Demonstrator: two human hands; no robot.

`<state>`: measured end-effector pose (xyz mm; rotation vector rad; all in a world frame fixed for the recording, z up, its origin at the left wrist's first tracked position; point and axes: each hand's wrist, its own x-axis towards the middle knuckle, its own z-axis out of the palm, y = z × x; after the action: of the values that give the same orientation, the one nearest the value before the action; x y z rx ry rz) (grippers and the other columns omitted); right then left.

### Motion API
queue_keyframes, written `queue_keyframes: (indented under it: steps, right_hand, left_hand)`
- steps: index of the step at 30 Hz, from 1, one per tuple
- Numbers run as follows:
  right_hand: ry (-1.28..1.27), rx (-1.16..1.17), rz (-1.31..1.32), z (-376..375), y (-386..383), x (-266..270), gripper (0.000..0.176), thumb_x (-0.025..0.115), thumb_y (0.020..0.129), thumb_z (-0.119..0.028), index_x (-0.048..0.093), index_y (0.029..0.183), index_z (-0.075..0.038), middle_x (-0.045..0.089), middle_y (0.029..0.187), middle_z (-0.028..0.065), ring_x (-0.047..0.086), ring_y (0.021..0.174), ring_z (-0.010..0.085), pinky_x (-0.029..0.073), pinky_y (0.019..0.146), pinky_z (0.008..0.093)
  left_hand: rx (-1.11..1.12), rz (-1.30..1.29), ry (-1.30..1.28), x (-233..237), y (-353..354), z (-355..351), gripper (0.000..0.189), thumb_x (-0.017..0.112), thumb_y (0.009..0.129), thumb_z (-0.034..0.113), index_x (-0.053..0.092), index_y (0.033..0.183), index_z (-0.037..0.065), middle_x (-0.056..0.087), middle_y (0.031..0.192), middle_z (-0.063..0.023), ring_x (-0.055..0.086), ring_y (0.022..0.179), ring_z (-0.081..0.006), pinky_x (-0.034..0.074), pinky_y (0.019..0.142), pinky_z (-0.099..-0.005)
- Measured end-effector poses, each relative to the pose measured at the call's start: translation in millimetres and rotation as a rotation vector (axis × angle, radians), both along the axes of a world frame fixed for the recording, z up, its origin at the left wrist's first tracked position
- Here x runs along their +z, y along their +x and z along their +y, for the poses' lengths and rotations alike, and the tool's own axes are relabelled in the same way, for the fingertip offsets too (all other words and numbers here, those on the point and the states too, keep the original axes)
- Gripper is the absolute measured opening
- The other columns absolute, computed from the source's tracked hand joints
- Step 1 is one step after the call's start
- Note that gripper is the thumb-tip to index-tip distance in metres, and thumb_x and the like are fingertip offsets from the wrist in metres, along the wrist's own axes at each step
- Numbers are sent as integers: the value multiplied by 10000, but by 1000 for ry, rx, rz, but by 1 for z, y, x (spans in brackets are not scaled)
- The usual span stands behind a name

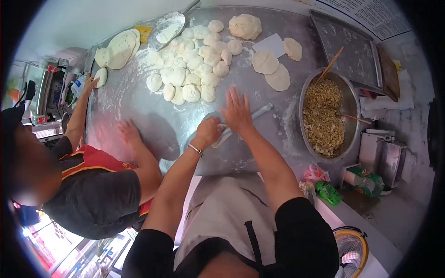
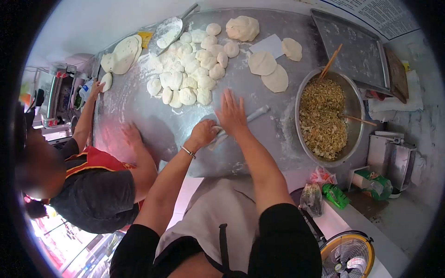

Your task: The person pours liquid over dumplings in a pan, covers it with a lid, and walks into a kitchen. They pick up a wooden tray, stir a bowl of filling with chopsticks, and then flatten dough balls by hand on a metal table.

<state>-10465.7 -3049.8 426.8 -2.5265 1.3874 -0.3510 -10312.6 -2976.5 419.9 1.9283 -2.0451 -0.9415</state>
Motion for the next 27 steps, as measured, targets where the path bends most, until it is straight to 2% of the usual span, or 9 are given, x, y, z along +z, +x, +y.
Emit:
queue_keyframes:
  steps: [4, 7, 10, 12, 13, 17, 20, 24, 27]
  right_hand:
    - [182, 134, 114, 91, -92, 3, 739, 659, 868, -370, 384, 1467, -34, 344, 1554, 117, 313, 1439, 265, 211, 1146, 570]
    - [124, 171, 120, 91, -87, 10, 757, 667, 860, -380, 379, 1470, -37, 339, 1559, 113, 306, 1440, 262, 211, 1145, 577]
    - [-14, -85, 41, 6, -4, 2, 719, 629, 891, -378, 380, 1464, -23, 331, 1562, 123, 306, 1438, 276, 204, 1150, 578]
    - [-65, -46, 2, -1, 12, -1, 703, 615, 900, -374, 384, 1460, -16, 338, 1556, 127, 313, 1434, 280, 211, 1147, 574]
    - [-103, -37, -17, -9, 9, 0, 696, 608, 905, -372, 386, 1458, -12, 341, 1553, 128, 316, 1431, 281, 215, 1145, 571]
    - [162, 70, 90, 108, -85, 2, 672, 637, 886, -363, 434, 1435, -32, 369, 1539, 114, 324, 1429, 266, 241, 1138, 559]
    - [118, 130, -1, 102, -91, 10, 645, 646, 880, -357, 463, 1410, -39, 373, 1534, 107, 326, 1426, 260, 236, 1142, 561]
    - [-32, -106, -26, 0, 0, 5, 632, 633, 890, -357, 454, 1399, -28, 360, 1540, 114, 319, 1427, 282, 216, 1149, 562]
    - [-29, -63, -50, -7, 8, 9, 648, 627, 894, -350, 431, 1420, -27, 341, 1552, 120, 308, 1433, 290, 224, 1145, 552]
  left_hand:
    - [747, 788, 244, -20, 25, 62, 274, 624, 846, 194, 657, 1027, -9, 679, 996, -231, 652, 911, -392, 518, 819, -466]
    - [211, 423, 133, 5, 5, 58, 217, 656, 833, 249, 685, 924, 55, 686, 968, -223, 665, 897, -382, 533, 785, -470]
    - [121, -13, -34, 11, -4, 13, 202, 646, 840, 250, 686, 889, 58, 681, 957, -242, 664, 900, -386, 531, 776, -477]
    - [51, -63, 161, 26, -3, -19, 198, 642, 840, 233, 683, 907, 52, 677, 936, -240, 658, 895, -396, 526, 766, -485]
    - [-9, -74, 213, 27, 0, -18, 283, 657, 829, 196, 677, 1066, 44, 683, 1002, -234, 651, 933, -412, 529, 799, -476]
    - [451, 435, 135, -9, 33, 48, 195, 618, 854, 182, 641, 935, 6, 679, 993, -240, 656, 928, -404, 511, 798, -499]
    - [222, 517, -86, -27, 13, 65, 221, 632, 855, 215, 645, 942, 13, 674, 998, -252, 654, 937, -406, 513, 802, -499]
    - [64, -49, 180, 30, -3, -6, 283, 651, 853, 263, 654, 981, 11, 685, 960, -243, 660, 926, -409, 528, 789, -489]
    - [95, 11, 150, 19, 10, -13, 243, 648, 860, 205, 638, 1015, 18, 682, 936, -247, 664, 889, -403, 530, 782, -468]
